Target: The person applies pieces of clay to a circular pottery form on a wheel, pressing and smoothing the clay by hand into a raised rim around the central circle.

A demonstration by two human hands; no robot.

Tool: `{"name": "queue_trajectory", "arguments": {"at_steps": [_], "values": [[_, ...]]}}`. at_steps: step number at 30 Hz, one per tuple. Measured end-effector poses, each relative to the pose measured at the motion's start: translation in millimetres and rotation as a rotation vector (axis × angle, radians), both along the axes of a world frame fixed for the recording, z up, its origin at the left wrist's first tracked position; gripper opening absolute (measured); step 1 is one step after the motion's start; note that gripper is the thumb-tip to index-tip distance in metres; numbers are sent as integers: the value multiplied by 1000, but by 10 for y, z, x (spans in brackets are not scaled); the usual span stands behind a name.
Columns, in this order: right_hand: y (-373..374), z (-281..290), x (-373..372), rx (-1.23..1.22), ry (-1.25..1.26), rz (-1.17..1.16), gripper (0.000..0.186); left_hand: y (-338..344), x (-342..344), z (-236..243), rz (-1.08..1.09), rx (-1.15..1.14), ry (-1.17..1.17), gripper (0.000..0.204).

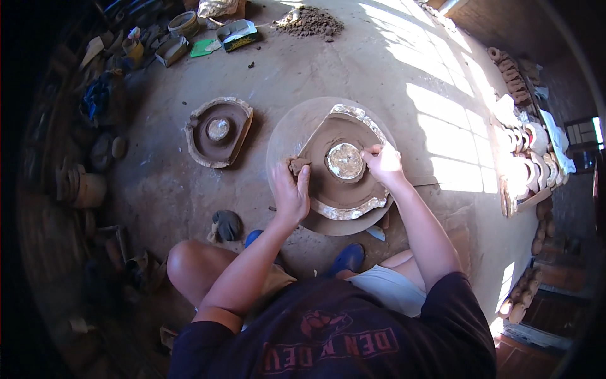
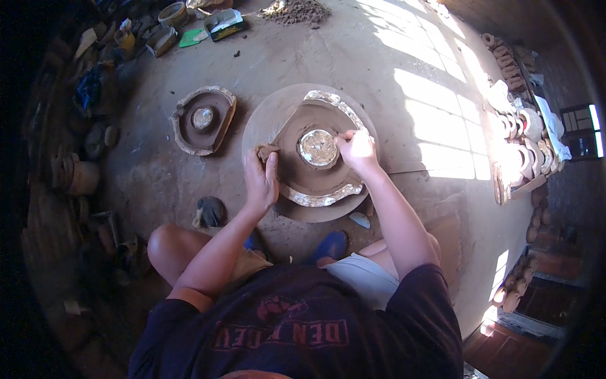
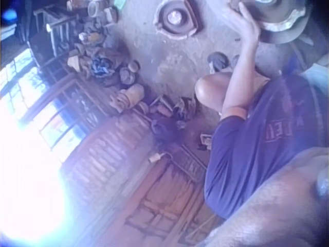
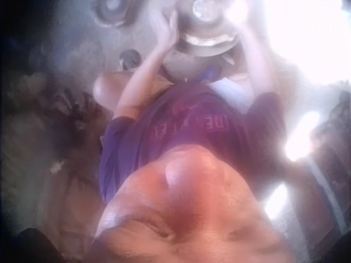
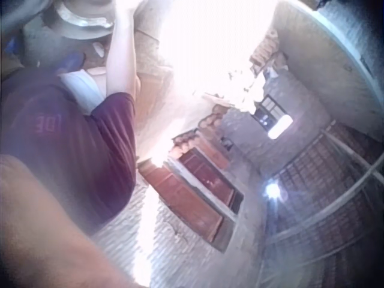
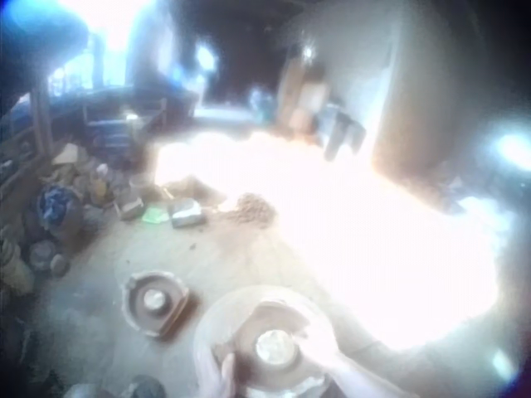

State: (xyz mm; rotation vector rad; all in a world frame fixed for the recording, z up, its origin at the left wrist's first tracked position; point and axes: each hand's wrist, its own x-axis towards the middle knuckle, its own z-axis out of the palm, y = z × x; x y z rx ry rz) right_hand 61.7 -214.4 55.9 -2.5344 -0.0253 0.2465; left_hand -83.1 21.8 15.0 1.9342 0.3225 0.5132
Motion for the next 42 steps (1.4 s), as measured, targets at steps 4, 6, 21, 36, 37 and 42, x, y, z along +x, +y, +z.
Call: {"name": "queue_trajectory", "arguments": {"at_steps": [4,6,21,36,37,42], "values": [[-28,14,102,179,146,-146,26,-43,-174,60,-45,81,53,46],[64,181,107,286,286,-221,26,-43,-251,76,-53,118,61,46],[-61,208,79,-34,99,57,37,-331,-712,351,-240,110,266,49],[-290,-9,191,-144,-219,303,32,-640,-889,368,-553,-53,305,71],[-209,107,218,-141,-219,307,32,-657,-915,327,-574,-43,259,75],[-95,357,364,20,324,69,38,-853,-910,250,-703,-39,256,85]]}}
